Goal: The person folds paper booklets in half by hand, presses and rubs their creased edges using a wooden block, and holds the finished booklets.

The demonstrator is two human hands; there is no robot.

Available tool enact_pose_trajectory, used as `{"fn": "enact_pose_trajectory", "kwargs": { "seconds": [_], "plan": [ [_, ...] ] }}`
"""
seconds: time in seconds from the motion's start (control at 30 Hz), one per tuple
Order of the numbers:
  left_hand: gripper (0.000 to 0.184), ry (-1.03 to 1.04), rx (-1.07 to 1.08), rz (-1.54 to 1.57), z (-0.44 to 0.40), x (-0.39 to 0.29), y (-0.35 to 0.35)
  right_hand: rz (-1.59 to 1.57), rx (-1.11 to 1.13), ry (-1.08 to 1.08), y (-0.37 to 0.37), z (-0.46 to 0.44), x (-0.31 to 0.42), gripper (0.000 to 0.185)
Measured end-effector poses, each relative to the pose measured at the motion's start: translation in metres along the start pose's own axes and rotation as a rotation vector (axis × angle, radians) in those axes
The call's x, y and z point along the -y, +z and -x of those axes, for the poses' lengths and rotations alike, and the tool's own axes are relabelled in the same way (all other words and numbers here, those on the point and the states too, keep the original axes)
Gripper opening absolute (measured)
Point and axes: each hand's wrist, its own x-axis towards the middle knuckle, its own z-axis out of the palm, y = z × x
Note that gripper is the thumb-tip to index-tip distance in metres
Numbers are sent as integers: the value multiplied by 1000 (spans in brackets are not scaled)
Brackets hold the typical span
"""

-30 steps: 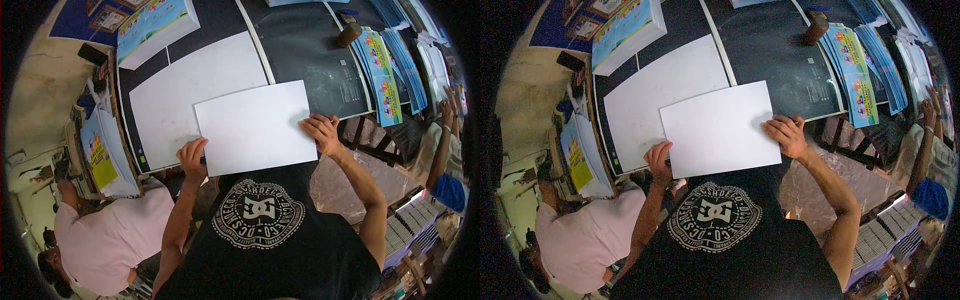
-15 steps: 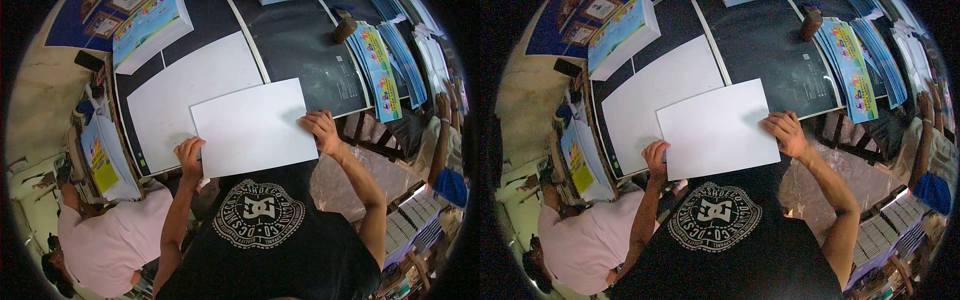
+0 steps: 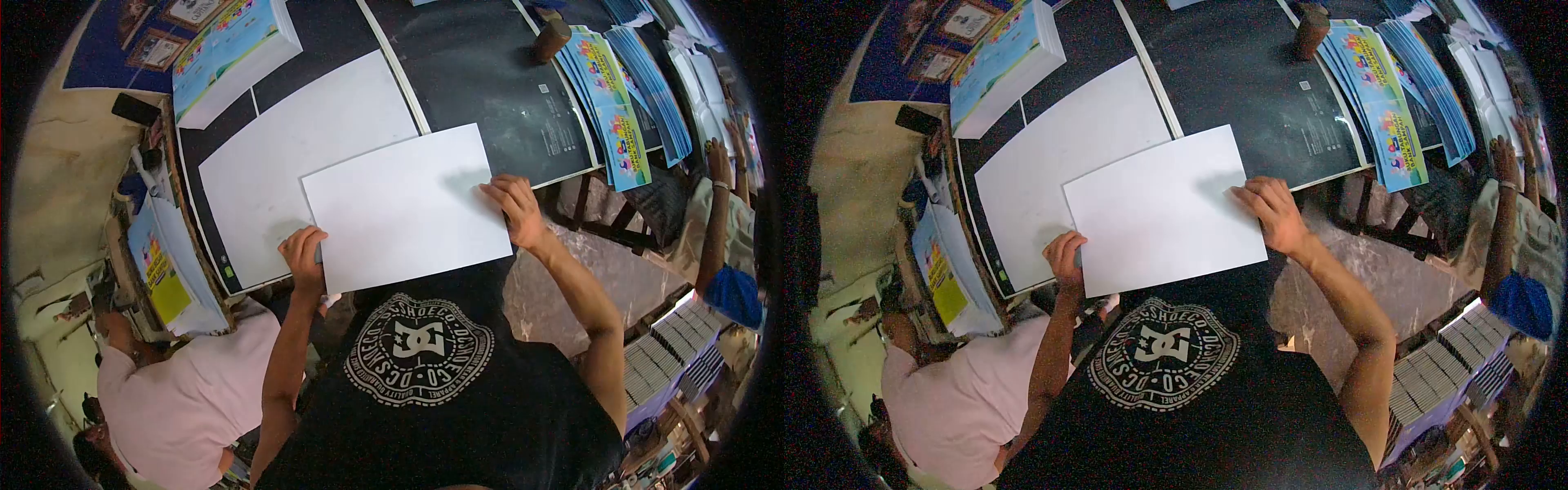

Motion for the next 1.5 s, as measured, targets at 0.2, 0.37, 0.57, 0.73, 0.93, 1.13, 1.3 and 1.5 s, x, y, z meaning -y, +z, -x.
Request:
{"fn": "enact_pose_trajectory", "kwargs": {
  "seconds": [0.2,0.37,0.57,0.73,0.93,1.13,1.3,1.5],
  "plan": [
    [31,-7,-18,13,-1,-2,-1,-68,1,40,1,0,-1,51],
    [33,24,-20,25,0,2,0,-67,45,79,-2,-2,3,53],
    [34,10,12,36,-2,0,-3,-69,71,93,-6,-5,5,52],
    [33,14,1,48,0,2,-3,-40,69,85,-4,-4,5,43],
    [31,8,-8,32,-1,-2,-3,-37,68,55,-3,-2,1,30],
    [29,17,-15,32,-1,0,-2,-16,63,49,-3,-3,2,29],
    [32,6,-7,45,-3,-3,-4,0,76,52,-5,-4,2,29],
    [33,10,-5,56,-3,-2,-4,83,55,6,-7,-7,2,28]
  ]
}}
